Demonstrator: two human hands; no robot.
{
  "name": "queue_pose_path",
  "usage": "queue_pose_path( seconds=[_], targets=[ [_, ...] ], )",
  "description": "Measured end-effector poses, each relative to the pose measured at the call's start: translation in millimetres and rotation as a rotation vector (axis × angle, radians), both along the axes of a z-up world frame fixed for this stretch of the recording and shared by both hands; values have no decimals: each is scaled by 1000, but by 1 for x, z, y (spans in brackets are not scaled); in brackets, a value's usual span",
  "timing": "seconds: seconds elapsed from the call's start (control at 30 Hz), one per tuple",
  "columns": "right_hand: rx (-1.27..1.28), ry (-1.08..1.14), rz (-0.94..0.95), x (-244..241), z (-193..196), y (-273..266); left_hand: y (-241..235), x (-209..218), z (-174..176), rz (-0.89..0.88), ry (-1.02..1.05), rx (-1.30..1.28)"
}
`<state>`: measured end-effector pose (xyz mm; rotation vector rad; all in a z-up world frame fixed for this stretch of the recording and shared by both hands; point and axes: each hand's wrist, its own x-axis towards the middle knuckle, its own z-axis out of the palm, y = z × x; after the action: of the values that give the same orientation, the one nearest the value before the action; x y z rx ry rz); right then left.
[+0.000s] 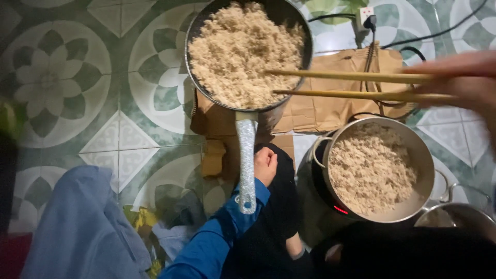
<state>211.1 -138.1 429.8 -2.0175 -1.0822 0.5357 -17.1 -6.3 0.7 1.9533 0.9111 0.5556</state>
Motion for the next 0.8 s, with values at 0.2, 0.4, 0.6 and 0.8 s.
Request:
queue_pose_path(
  seconds=[0.2,0.4,0.6,0.8],
  targets=[
    [290,46,410,-18,-39,82,3,-6,32,58,187,43],
    [136,-102,140,27,-34,77,5,-2,18,-47,72,-311],
    [-407,173,-123,56,-8,98,7,0,20,-3,38,-259],
    [172,-81,219,10,-37,89,9,-4,54,39,279,-84]
  ],
)
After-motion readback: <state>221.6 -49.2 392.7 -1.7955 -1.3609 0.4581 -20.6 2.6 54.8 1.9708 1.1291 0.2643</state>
